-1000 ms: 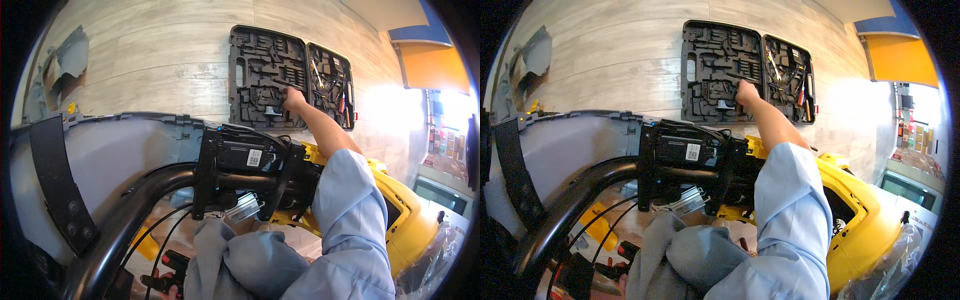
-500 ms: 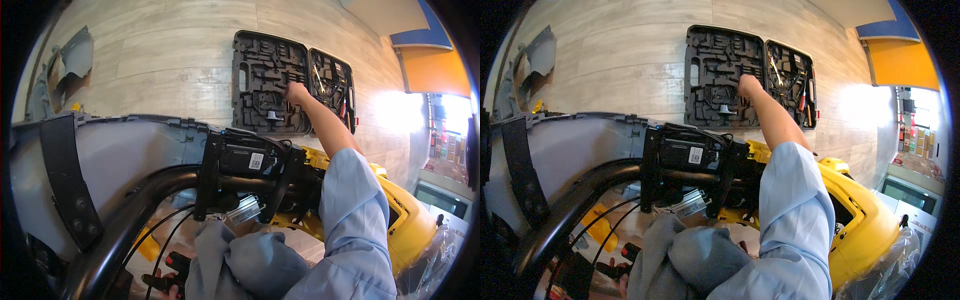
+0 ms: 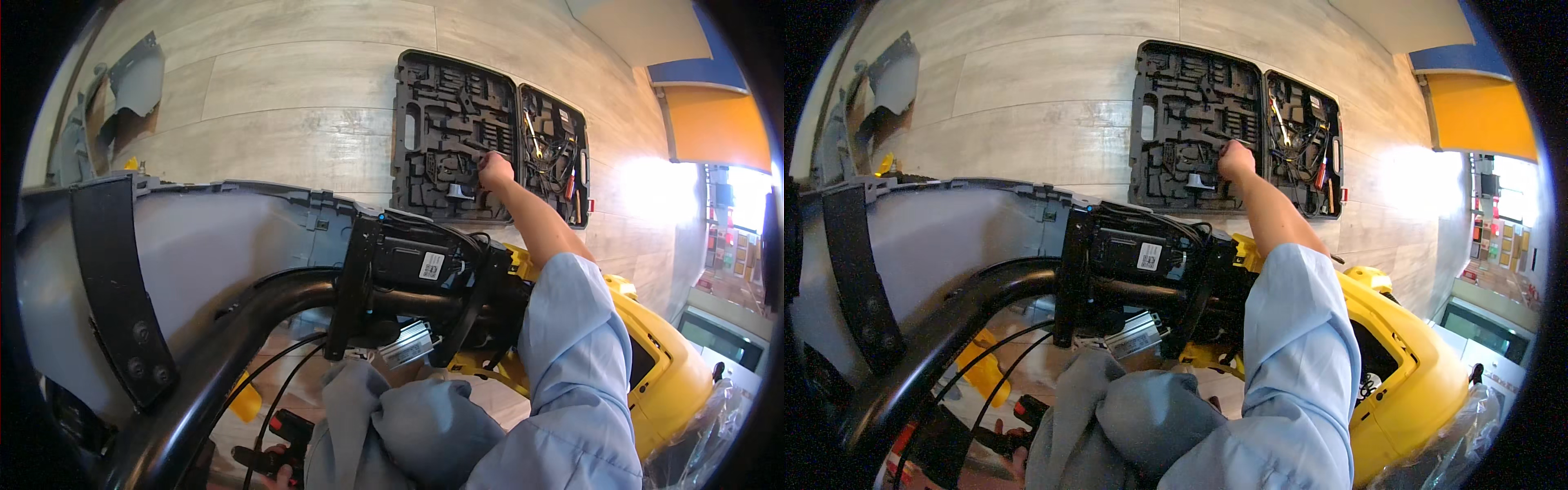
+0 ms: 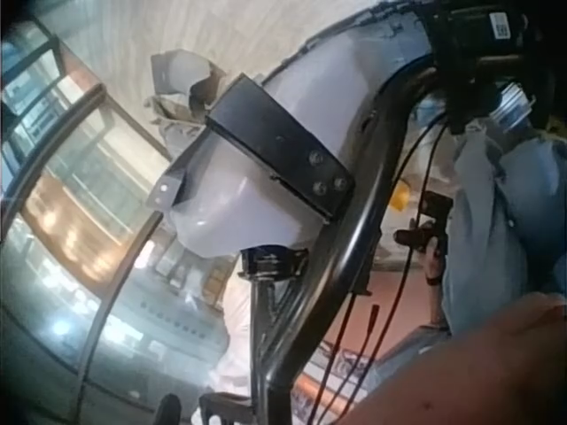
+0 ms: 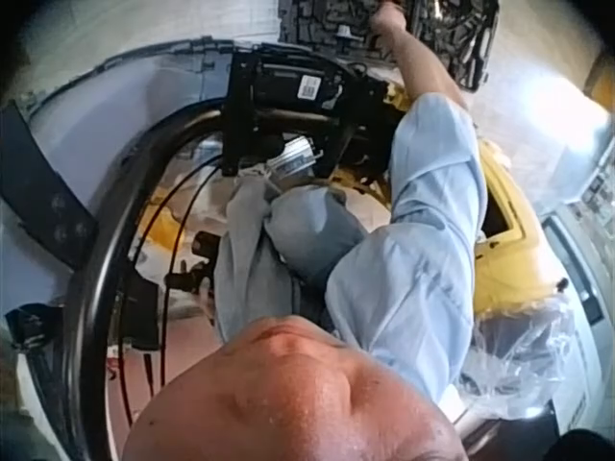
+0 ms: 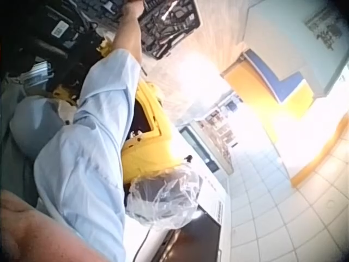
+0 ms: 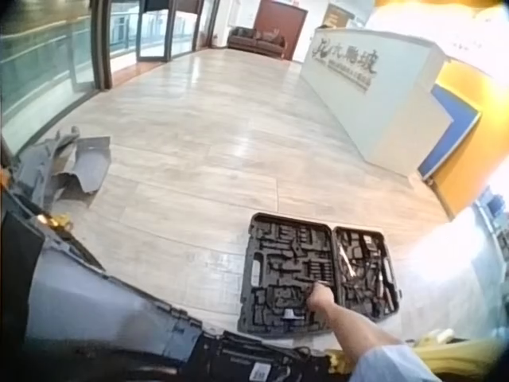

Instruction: Attaching and securing plastic fairing components onto a yellow motorcycle using an electric drill.

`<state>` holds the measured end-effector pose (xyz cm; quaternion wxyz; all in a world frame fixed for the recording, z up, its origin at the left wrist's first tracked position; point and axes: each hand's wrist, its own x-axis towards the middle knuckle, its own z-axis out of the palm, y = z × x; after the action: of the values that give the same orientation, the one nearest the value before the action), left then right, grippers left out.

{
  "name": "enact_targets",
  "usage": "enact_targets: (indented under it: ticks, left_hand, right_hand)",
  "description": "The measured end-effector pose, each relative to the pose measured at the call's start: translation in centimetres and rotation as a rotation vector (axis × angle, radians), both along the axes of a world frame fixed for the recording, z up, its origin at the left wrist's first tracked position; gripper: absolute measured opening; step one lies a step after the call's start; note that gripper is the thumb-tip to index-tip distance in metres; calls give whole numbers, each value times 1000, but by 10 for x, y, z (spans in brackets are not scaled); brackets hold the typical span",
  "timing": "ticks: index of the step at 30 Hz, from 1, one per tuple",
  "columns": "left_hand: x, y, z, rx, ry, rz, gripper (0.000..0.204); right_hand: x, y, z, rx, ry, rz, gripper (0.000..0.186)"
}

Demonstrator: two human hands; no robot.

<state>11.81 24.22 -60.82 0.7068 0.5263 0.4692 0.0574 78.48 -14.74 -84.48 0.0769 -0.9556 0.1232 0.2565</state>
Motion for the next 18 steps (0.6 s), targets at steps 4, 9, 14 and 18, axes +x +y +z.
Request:
enact_targets:
  ticks: [4, 9, 14, 18]
  left_hand:
    - [0, -5, 1, -79, 73, 144, 84]
    - [-6, 6, 0, -55, 95, -28, 89]
    - [-8, 4, 4, -80, 86, 64, 90]
    - [-2, 2, 6, -89, 91, 85, 90]
  right_hand:
    - [7, -7, -8, 43, 31, 45, 21]
    - [16, -19, -28, -29, 10, 148, 18]
    - [47, -25, -38, -23, 300, 142, 17]
    - [55, 3, -21, -105, 295, 455, 27]
